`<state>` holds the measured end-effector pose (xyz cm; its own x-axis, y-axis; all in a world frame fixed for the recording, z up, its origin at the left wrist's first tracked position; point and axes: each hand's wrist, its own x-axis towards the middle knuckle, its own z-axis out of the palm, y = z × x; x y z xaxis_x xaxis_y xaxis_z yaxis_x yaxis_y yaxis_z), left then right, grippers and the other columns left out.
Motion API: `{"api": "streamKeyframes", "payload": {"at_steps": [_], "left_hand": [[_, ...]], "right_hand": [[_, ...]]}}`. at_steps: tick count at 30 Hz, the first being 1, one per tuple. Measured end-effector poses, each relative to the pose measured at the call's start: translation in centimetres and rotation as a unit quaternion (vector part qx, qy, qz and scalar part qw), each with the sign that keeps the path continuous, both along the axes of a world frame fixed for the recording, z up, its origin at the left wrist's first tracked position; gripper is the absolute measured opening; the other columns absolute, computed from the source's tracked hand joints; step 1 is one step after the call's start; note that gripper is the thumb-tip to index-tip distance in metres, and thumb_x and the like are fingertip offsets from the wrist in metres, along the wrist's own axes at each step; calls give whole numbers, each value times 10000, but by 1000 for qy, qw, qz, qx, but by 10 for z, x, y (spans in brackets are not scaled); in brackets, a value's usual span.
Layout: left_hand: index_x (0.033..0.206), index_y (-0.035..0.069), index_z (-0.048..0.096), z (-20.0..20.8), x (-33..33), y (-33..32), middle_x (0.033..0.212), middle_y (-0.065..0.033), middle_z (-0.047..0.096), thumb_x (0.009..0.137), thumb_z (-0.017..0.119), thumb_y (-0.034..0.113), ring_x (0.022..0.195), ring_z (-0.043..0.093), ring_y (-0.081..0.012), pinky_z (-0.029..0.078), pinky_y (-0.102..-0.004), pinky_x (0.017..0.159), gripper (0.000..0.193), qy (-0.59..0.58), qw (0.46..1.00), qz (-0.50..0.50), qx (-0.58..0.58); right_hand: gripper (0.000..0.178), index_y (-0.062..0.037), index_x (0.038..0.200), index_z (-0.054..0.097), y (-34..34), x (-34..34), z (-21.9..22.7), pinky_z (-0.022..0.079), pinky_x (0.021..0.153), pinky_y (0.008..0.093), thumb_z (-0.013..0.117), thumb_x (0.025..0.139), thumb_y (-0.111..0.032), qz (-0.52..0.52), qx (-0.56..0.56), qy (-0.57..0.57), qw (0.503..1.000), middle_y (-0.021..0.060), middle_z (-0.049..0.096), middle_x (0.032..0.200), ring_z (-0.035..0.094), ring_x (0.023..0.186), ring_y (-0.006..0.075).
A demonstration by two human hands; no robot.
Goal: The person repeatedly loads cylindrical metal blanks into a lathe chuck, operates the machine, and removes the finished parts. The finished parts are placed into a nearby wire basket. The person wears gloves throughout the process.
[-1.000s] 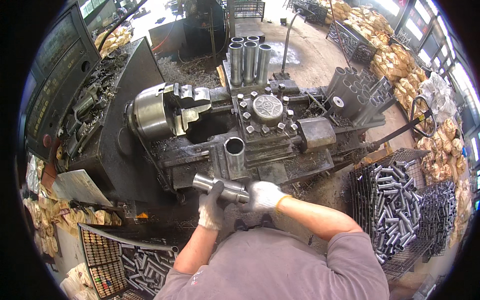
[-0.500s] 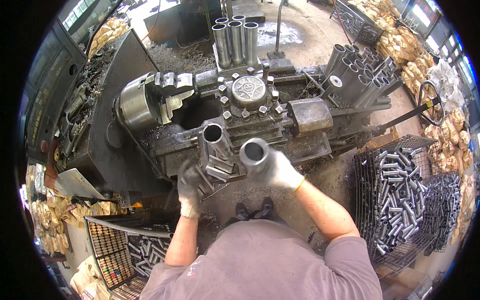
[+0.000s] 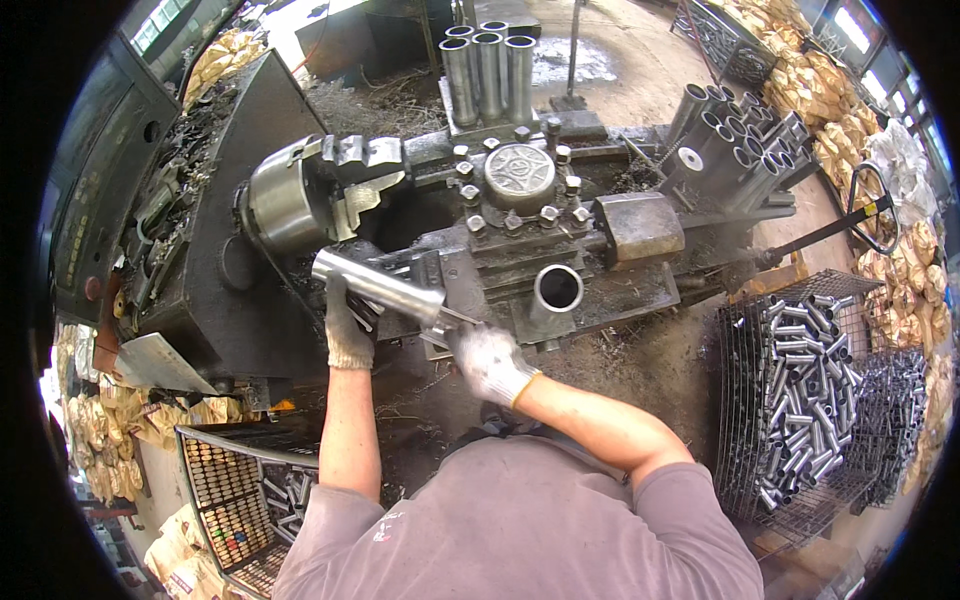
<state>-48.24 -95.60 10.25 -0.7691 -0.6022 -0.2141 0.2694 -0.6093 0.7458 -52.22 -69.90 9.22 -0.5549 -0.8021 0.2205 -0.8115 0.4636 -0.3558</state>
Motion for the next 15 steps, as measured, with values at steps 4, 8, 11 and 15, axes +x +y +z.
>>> {"api": "streamKeyframes", "payload": {"at_steps": [4,8,11,15], "left_hand": [[1348,34,619,-20,31,-11,1235,-163,721,1025,476,755,1071,719,-355,597,-552,958,802,82,994,-34,61],[1297,14,646,-15,45,6,1192,-181,727,1015,388,814,1061,718,-378,600,-555,944,887,84,988,-62,113],[1451,55,577,6,32,33,1360,-132,679,1023,435,783,1251,644,-299,506,-446,1116,856,69,992,-31,100],[1646,8,350,64,27,73,1610,-140,498,1054,467,725,1457,502,-319,342,-468,1261,937,82,992,-98,-18]], "right_hand": [[241,-64,1075,713,-27,-34,7,599,656,490,691,889,-216,-3,126,-113,986,195,739,860,753,775,387],[429,-50,1153,746,-23,-39,101,587,822,451,742,925,-413,-58,-86,-399,911,210,768,946,765,869,332],[637,35,1242,688,-45,-53,126,580,853,424,758,889,-491,-25,25,-435,900,207,774,974,763,916,298],[805,19,1322,641,-70,-37,112,598,888,413,895,745,-481,-119,50,-478,869,231,762,1060,763,953,309]]}}
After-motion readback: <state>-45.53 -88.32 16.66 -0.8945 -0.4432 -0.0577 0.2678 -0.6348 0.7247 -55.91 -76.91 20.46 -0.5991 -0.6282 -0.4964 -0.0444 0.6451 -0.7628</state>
